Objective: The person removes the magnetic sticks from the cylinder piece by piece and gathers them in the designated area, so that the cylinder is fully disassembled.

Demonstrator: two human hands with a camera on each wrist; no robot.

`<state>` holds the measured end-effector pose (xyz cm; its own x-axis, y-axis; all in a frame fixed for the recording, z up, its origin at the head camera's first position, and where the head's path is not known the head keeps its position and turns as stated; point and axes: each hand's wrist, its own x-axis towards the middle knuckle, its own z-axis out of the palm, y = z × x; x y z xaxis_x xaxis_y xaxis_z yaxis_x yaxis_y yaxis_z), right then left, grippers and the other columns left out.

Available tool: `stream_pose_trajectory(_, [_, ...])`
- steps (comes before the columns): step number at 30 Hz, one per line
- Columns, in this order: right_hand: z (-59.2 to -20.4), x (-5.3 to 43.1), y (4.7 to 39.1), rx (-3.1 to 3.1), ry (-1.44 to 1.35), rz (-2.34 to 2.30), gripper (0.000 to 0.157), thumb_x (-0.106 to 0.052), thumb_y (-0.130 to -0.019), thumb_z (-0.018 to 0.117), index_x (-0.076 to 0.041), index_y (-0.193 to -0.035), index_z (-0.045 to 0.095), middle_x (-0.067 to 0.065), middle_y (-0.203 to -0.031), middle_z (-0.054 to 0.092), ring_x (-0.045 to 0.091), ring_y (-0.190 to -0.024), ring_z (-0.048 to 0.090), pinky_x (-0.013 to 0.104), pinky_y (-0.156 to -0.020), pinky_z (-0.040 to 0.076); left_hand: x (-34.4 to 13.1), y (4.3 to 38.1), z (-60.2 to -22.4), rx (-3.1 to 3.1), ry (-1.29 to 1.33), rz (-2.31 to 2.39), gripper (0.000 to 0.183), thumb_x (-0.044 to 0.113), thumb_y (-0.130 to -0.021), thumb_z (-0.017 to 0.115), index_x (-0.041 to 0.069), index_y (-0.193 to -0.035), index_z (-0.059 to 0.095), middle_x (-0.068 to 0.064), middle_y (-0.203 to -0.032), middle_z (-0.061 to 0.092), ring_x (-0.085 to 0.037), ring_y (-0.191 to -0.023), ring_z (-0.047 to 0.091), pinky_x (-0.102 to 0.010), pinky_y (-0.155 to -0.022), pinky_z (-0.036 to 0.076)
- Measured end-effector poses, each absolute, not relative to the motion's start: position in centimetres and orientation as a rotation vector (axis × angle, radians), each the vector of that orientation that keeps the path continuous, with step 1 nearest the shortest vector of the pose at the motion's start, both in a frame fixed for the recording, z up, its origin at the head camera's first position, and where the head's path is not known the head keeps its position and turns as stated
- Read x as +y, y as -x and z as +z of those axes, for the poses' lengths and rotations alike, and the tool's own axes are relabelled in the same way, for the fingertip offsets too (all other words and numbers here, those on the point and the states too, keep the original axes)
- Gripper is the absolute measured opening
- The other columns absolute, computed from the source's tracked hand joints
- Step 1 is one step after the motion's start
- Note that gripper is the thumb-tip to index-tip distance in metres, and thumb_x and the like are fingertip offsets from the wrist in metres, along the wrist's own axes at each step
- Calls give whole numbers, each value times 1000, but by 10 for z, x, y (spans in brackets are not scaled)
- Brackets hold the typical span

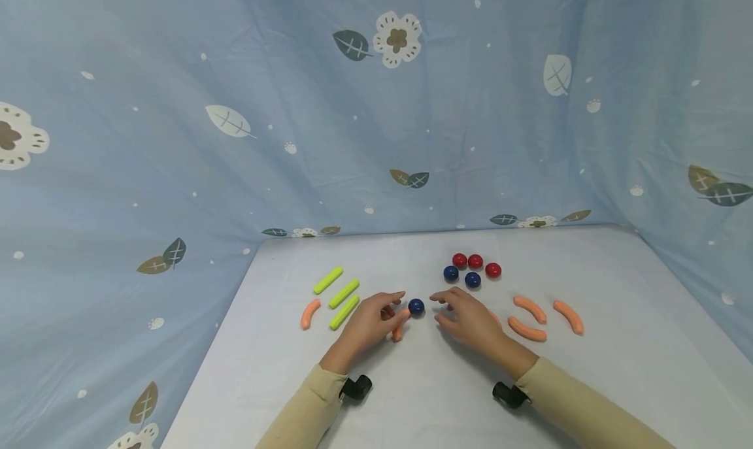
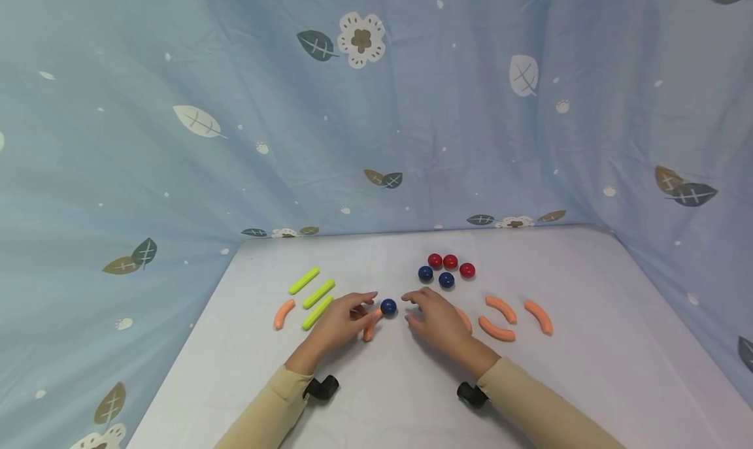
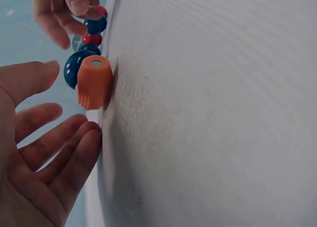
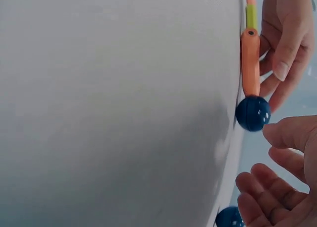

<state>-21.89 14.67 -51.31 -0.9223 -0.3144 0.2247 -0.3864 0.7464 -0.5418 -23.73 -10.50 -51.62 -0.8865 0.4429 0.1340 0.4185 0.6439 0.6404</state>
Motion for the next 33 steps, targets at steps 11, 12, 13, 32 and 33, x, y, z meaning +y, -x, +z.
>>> stream_pose_trajectory(11, [-510,122,234,-2866,-684,1016,47,-16,-90,79,-16,-135,65,3,-130,64,21,-106,66,39,-85,57,-114,230,-516,2825,-694,1082,43,39,-101,64,11,-133,68,-4,-122,70,-16,-97,68,-32,-82,57])
stream_pose_trajectory(12, [-511,120,235,-2864,-695,1024,46,-15,-90,79,-16,-134,65,3,-131,64,22,-108,66,40,-87,57,-115,230,-517,2827,-696,1079,42,38,-101,65,11,-132,68,-4,-122,70,-15,-97,67,-32,-82,57])
stream_pose_trajectory(13, [-511,118,236,-2863,-708,1030,46,-14,-90,79,-16,-134,65,4,-132,63,22,-110,66,41,-90,57,-116,230,-518,2830,-699,1075,41,37,-101,65,10,-132,69,-4,-121,70,-15,-96,67,-31,-81,57])
stream_pose_trajectory(32, [-516,108,234,-2947,-558,998,33,-22,-85,85,-17,-111,65,-3,-100,57,10,-84,55,30,-74,52,-114,231,-521,2905,-705,1054,32,21,-93,77,10,-123,73,-4,-113,71,-12,-87,65,-27,-76,55])
stream_pose_trajectory(33, [-516,108,233,-2950,-557,998,33,-22,-85,84,-17,-112,65,-3,-101,58,10,-84,55,30,-74,52,-114,231,-521,2912,-703,1054,31,20,-92,78,10,-122,73,-4,-112,71,-12,-87,65,-27,-75,55])
